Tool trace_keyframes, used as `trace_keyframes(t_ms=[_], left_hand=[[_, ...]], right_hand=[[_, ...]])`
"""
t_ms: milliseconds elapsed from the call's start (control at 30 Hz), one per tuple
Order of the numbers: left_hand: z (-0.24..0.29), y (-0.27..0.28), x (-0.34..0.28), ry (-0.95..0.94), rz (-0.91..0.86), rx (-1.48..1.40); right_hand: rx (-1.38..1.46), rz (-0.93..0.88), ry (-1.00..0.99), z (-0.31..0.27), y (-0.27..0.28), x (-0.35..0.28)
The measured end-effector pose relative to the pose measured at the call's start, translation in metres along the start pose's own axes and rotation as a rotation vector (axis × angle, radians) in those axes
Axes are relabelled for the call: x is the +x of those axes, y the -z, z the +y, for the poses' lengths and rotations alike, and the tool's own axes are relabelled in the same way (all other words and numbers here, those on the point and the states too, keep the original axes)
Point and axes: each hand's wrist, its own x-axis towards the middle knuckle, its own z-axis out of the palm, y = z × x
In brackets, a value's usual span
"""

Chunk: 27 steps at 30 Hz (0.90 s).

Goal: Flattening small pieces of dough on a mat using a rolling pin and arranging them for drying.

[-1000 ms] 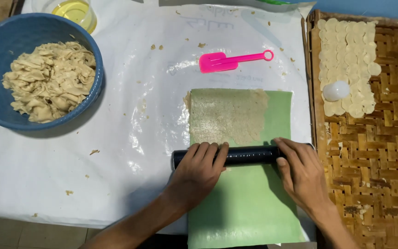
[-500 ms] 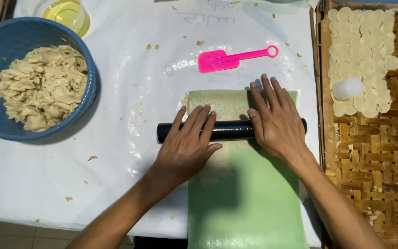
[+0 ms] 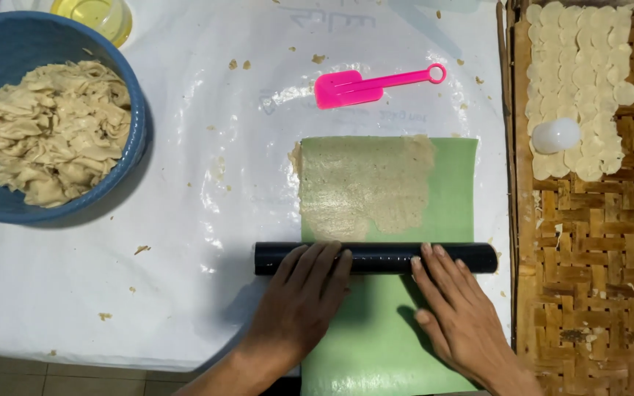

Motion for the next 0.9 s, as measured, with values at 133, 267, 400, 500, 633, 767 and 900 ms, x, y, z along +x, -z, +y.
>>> trace_keyframes(t_ms=[133, 267, 400, 500, 633, 767, 900], left_hand=[[-0.007, -0.001, 0.002, -0.011, -0.042, -0.014], [-0.016, 0.006, 0.005, -0.099, -0.074, 0.032], [-0.044, 0.003, 0.018, 0.065, 0.029, 0.136], [-0.078, 0.017, 0.026, 0.396, -0.060, -0.158], [-0.123, 0.030, 0.045, 0.651, -0.023, -0.472], [-0.160, 0.007, 0.051, 0.648, 0.243, -0.752], [-0.166, 0.001, 0.044, 0.621, 0.358, -0.954]], right_hand=[[0.035, -0.115, 0.131, -0.002, -0.019, -0.053], [-0.166, -0.117, 0.316, -0.017, -0.028, -0.065], [-0.005, -0.055, 0.208, -0.032, -0.021, -0.044], [0.097, -0.089, 0.231, -0.040, 0.003, -0.009], [0.056, 0.047, 0.315, -0.015, 0.005, 0.057], [-0.009, 0.306, 0.201, 0.036, 0.019, 0.158], [-0.343, 0.218, 0.052, 0.071, 0.032, 0.251]])
